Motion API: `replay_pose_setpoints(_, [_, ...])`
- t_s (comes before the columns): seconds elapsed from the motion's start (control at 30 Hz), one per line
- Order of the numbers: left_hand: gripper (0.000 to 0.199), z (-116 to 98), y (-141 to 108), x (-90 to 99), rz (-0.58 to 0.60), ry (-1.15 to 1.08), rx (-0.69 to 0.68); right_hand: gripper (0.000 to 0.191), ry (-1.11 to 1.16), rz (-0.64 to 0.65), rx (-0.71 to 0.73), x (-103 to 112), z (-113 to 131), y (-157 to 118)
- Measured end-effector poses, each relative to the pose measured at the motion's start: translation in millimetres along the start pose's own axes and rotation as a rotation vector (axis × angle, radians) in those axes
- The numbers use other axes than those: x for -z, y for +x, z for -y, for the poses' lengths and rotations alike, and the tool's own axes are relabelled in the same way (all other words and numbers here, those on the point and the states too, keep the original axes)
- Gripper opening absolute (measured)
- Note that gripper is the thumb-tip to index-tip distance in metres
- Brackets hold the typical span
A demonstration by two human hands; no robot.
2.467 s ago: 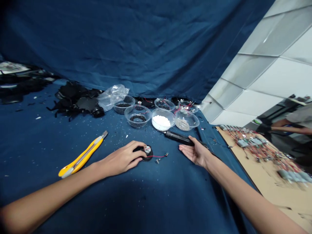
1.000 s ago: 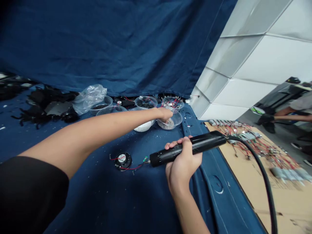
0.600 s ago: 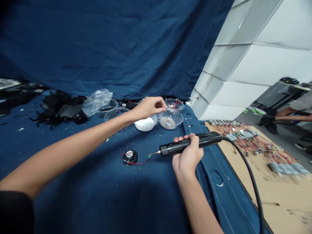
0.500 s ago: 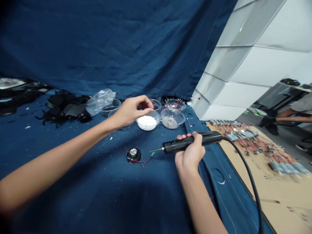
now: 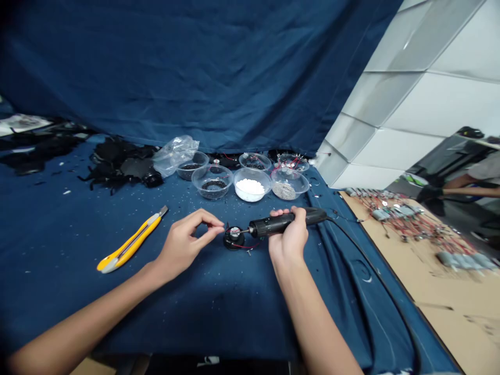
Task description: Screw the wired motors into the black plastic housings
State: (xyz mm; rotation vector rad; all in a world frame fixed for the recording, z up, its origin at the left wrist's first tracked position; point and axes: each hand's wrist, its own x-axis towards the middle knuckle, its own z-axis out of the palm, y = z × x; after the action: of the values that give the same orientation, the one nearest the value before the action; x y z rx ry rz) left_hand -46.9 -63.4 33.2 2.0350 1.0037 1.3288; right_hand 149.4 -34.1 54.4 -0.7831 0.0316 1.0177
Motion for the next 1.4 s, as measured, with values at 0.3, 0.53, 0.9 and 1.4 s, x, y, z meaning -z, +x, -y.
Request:
replay_pose_setpoints(0.3, [0.007,2,-7,-11.0,-0.008,0.005,-0.107,0.012,-0.004,-0.013,0.0,1,-8,1])
replay_pose_setpoints(0.53, [0.007,3,-11,-18.4,-0.048,0.08,-0.153,0.01,-0.023,-0.021,-0.009,3,-10,1])
replay_pose_setpoints(0.9, [0.008,4,-17,-25.1,-0.04,0.188,-0.257,0.012,-0.041,-0.062,-0.032,8,-14,6])
replay_pose_setpoints(1.4, [0.005,6,-16,-24.9,-0.036,0.191,-0.223,0.013,-0.097,-0.084,0.016,17,-19,14])
